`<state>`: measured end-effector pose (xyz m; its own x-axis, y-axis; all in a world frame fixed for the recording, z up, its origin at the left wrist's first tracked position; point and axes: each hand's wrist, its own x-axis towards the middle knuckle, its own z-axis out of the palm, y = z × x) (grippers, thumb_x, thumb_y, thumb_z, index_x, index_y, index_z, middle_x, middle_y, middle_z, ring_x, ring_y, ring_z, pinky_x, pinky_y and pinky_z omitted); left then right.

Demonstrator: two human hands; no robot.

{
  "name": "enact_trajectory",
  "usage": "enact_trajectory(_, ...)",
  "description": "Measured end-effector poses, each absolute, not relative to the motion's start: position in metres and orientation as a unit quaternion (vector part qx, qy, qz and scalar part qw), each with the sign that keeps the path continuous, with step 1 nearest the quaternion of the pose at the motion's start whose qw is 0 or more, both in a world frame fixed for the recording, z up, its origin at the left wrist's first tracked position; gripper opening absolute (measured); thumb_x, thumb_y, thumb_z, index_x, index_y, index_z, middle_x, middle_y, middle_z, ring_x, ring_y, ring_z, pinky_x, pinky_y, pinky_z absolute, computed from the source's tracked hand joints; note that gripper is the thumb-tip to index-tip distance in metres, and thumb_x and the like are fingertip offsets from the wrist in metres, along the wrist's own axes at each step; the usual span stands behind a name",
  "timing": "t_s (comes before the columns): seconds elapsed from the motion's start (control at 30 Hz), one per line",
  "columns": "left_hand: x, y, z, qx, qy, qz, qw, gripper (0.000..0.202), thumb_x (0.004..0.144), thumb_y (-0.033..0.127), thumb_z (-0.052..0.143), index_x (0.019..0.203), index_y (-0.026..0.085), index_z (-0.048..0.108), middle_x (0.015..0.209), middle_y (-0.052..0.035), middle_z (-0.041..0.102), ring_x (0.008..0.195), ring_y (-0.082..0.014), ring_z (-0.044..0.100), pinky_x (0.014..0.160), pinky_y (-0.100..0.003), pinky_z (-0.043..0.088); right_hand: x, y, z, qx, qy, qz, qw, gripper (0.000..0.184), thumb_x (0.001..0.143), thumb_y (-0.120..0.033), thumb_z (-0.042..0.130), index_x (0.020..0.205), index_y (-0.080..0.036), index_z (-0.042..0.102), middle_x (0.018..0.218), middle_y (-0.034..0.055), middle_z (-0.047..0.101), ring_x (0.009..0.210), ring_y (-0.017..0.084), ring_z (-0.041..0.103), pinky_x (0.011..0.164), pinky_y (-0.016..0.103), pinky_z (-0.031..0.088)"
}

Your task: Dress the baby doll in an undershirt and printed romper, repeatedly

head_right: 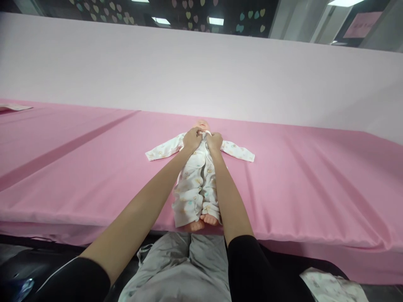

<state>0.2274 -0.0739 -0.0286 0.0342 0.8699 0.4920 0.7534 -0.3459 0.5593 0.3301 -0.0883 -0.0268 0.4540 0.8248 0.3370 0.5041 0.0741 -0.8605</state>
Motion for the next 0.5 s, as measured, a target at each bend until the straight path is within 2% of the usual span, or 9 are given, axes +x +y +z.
enact_trajectory(0.07, 0.2280, -0.0746, -0.0284, 0.726, 0.561, 0.391, 0.067, 0.028, 0.080, 0.015, 0.045, 0.100, 0.028, 0.060, 0.104, 0.0003, 0.063, 0.098, -0.0170, 0.057, 0.080, -0.027, 0.043, 0.3309, -0.0878, -0.0268, -0.672, -0.514, 0.141, 0.514, 0.027, 0.075, -0.023, 0.054, 0.049, -0.018, 0.048, 0.047, -0.0013, 0.043, 0.054, 0.016, 0.046, 0.062, 0.027, 0.037)
enact_trajectory(0.13, 0.2285, -0.0750, -0.0283, 0.734, 0.556, 0.385, 0.062, 0.026, 0.081, 0.015, 0.044, 0.098, 0.028, 0.059, 0.102, 0.0002, 0.063, 0.097, -0.0169, 0.056, 0.081, -0.027, 0.042, 0.3304, -0.0866, -0.0272, -0.666, -0.524, 0.124, 0.516, 0.024, 0.078, -0.023, 0.050, 0.055, -0.017, 0.053, 0.054, 0.0012, 0.050, 0.061, 0.017, 0.050, 0.067, 0.027, 0.038)
enact_trajectory(0.23, 0.2288, -0.0753, -0.0282, 0.739, 0.545, 0.392, 0.056, 0.025, 0.084, 0.017, 0.041, 0.098, 0.029, 0.059, 0.100, -0.0002, 0.064, 0.099, -0.0171, 0.056, 0.081, -0.028, 0.042, 0.3280, -0.0854, -0.0285, -0.648, -0.541, 0.085, 0.529, 0.020, 0.081, -0.021, 0.044, 0.077, -0.015, 0.063, 0.078, 0.0069, 0.063, 0.080, 0.021, 0.056, 0.078, 0.029, 0.039)
enact_trajectory(0.33, 0.2285, -0.0760, -0.0278, 0.738, 0.542, 0.397, 0.059, 0.024, 0.084, 0.018, 0.040, 0.096, 0.028, 0.059, 0.100, 0.0000, 0.064, 0.099, -0.0173, 0.056, 0.081, -0.028, 0.042, 0.3260, -0.0857, -0.0299, -0.641, -0.550, 0.069, 0.530, 0.026, 0.081, -0.019, 0.042, 0.092, -0.014, 0.064, 0.093, 0.0104, 0.065, 0.091, 0.023, 0.057, 0.085, 0.031, 0.039)
enact_trajectory(0.5, 0.2282, -0.0777, -0.0267, 0.740, 0.544, 0.391, 0.064, 0.024, 0.083, 0.017, 0.042, 0.096, 0.029, 0.059, 0.097, 0.0011, 0.066, 0.098, -0.0168, 0.057, 0.080, -0.027, 0.043, 0.3266, -0.0857, -0.0314, -0.639, -0.554, 0.079, 0.528, 0.028, 0.078, -0.016, 0.043, 0.092, -0.013, 0.067, 0.095, 0.0112, 0.067, 0.093, 0.024, 0.058, 0.087, 0.031, 0.039)
